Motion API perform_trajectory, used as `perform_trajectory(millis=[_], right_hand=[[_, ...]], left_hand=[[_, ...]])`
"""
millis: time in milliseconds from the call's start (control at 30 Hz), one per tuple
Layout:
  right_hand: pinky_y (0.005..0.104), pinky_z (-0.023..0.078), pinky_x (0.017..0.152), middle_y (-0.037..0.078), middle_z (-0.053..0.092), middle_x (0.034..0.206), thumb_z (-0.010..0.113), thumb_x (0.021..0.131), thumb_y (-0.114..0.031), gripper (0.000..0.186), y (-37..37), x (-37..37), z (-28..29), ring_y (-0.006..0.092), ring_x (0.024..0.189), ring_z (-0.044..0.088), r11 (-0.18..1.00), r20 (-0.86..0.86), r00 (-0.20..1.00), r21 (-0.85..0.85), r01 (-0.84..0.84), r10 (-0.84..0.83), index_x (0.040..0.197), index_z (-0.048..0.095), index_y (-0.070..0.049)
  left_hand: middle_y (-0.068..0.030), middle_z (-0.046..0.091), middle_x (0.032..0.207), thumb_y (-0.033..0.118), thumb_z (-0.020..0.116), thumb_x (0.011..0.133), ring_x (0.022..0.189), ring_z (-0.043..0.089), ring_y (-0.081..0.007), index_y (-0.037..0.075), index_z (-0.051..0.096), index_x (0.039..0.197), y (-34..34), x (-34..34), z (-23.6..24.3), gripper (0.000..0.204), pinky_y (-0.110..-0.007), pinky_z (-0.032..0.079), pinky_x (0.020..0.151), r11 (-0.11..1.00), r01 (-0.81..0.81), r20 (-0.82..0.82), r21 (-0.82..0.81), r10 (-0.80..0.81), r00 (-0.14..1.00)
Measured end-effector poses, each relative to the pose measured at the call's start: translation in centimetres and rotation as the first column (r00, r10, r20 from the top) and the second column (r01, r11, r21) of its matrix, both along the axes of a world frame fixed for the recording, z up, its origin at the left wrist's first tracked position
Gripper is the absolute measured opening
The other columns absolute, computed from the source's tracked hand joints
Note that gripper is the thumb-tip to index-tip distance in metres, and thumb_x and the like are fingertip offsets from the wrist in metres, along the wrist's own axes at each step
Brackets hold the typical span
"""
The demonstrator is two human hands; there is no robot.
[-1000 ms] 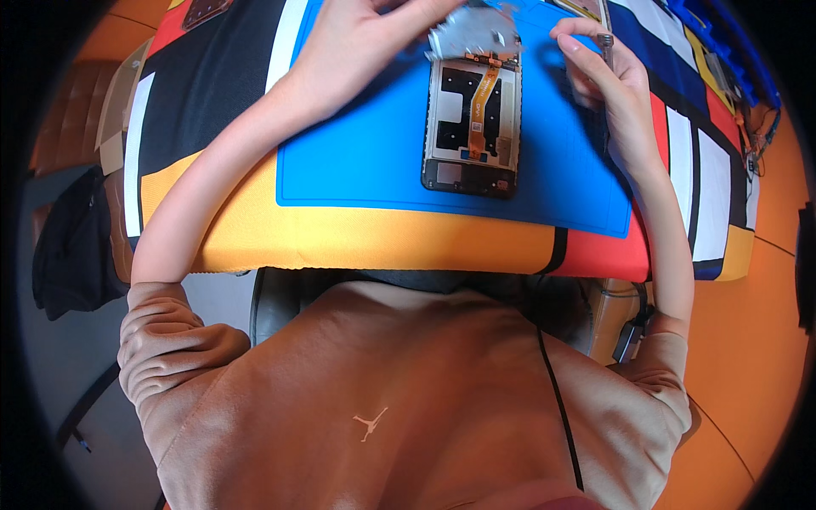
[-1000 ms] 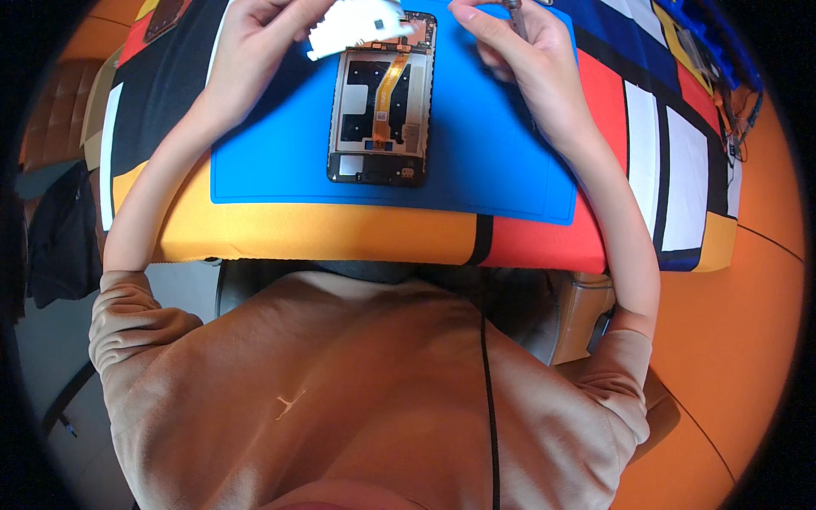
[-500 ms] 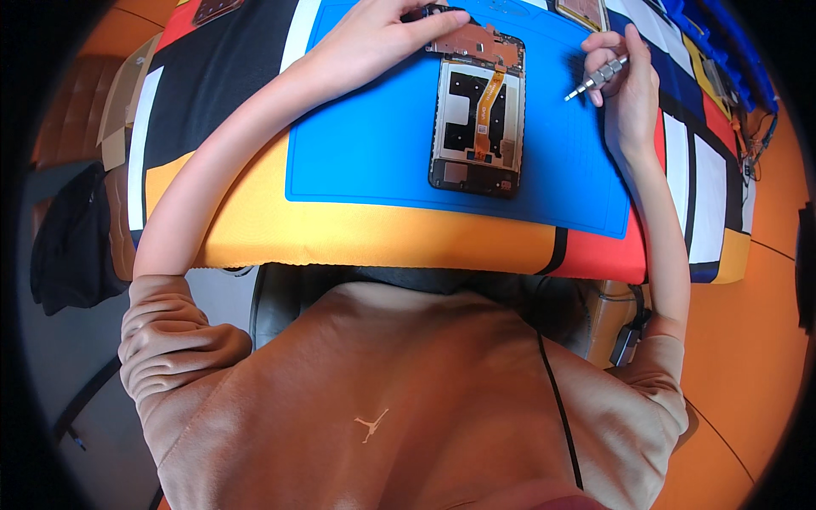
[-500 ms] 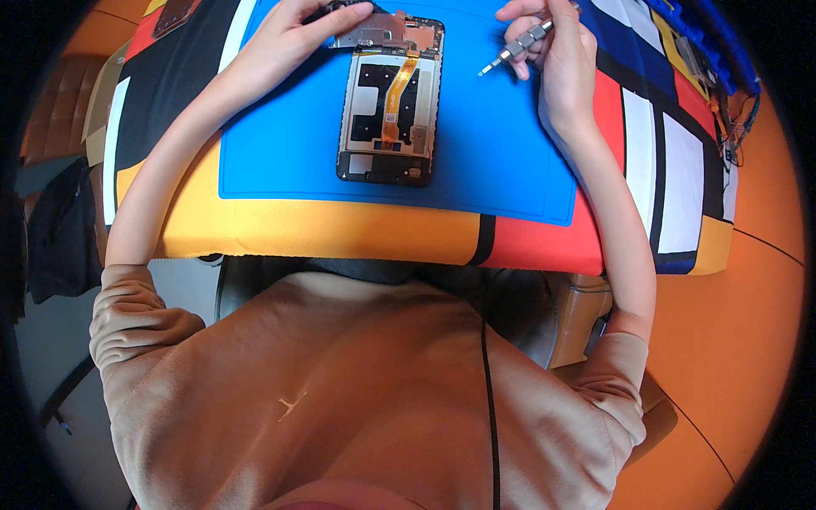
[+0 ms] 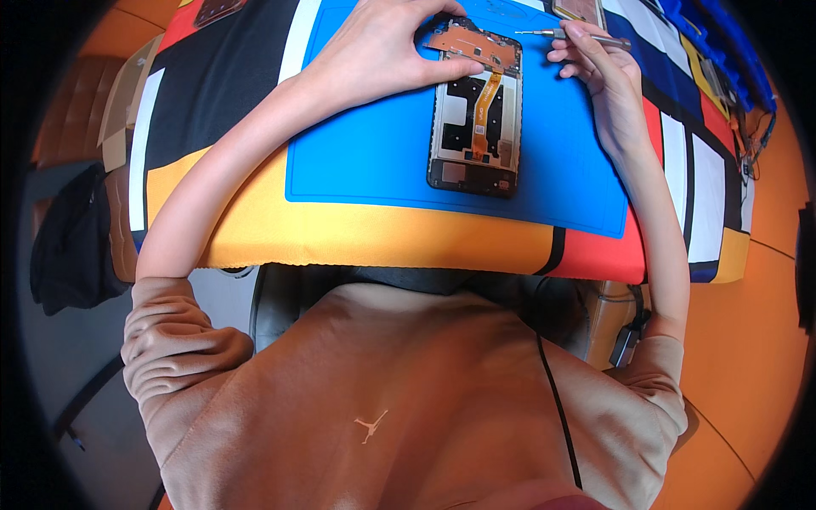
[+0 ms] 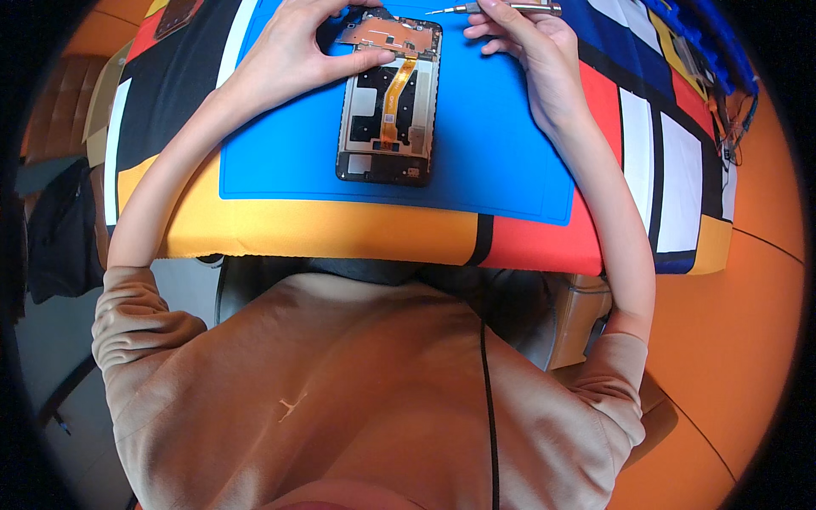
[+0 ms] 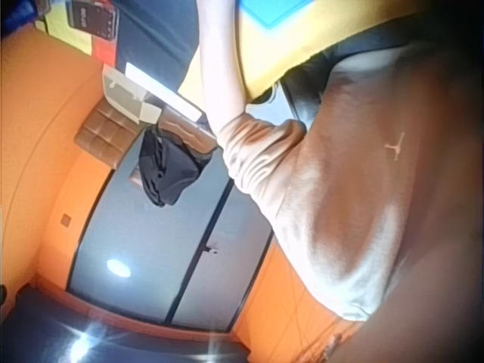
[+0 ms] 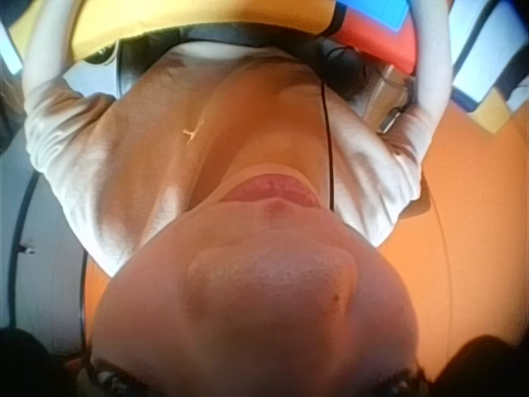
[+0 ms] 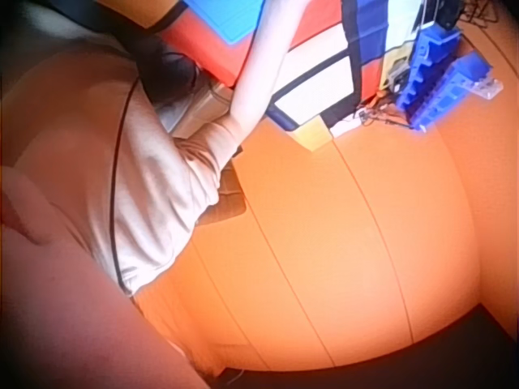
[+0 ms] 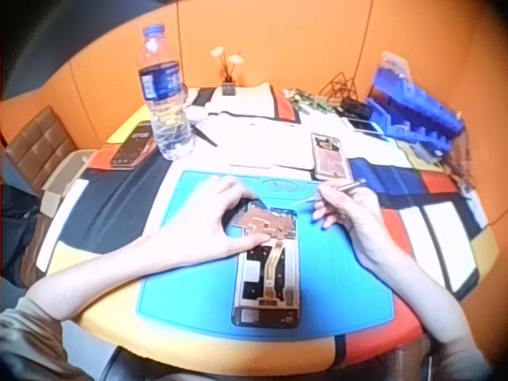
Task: The person uses a screwdriver to remove screws from a disassembled mobile phone placed on a blue mat. They lift a metal bracket, set it aside, and continue unscrewing and repositioning internal components. The phone remains open on the mat throughout the clip.
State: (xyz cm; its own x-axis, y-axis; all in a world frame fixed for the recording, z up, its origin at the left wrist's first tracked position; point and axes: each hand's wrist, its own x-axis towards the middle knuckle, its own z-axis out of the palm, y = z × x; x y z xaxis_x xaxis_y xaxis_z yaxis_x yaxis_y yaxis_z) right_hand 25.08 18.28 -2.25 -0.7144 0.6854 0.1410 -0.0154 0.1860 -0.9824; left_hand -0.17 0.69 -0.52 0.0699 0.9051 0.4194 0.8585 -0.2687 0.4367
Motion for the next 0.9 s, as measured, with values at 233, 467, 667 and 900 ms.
perform_trajectory(millis=[233,467,667,900], right_hand=[[0.021,0.05,0.08,0.008,0.075,0.098,0.068,0.1,-0.037,0.042,0.2,0.0,0.0,0.0077,0.082,0.066,1.0,0.001,1.0,-0.018,0.007,-0.007,0.122,0.07,-0.001],[0.0211,0.051,0.077,0.008,0.073,0.097,0.067,0.101,-0.035,0.04,-0.2,-0.1,-0.1,0.0078,0.081,0.066,1.0,-0.019,1.0,-0.013,0.012,-0.013,0.12,0.071,-0.001],[0.0207,0.051,0.076,0.008,0.073,0.097,0.066,0.102,-0.035,0.04,-0.2,-0.4,-0.2,0.0082,0.081,0.067,0.999,-0.04,0.999,-0.034,0.008,-0.01,0.122,0.07,-0.001],[0.0208,0.052,0.074,0.007,0.072,0.095,0.065,0.103,-0.035,0.041,-0.3,-0.5,-0.1,0.0087,0.081,0.067,1.0,-0.021,1.0,-0.019,0.02,-0.02,0.124,0.067,0.0]], left_hand=[[-0.0153,0.062,0.104,0.04,0.085,0.081,0.106,0.059,-0.0318,0.001,0.068,0.106,-0.3,0.1,0.4,0.049,-0.041,0.048,0.094,0.998,-0.052,-0.04,0.021,0.053,0.998],[-0.0144,0.063,0.103,0.039,0.085,0.081,0.104,0.058,-0.0309,0.0,0.07,0.106,0.0,0.7,0.8,0.049,-0.041,0.048,0.092,0.995,0.038,0.056,0.097,-0.043,0.998],[-0.0166,0.062,0.106,0.04,0.079,0.086,0.104,0.057,-0.0338,-0.002,0.07,0.111,0.3,1.3,0.2,0.049,-0.044,0.047,0.094,0.995,0.04,-0.165,0.095,-0.024,0.986],[-0.0157,0.063,0.104,0.03,0.075,0.087,0.102,0.058,-0.0338,0.0,0.069,0.11,-0.1,1.3,0.6,0.038,-0.043,0.048,0.092,0.976,0.116,-0.15,0.185,-0.089,0.985]])
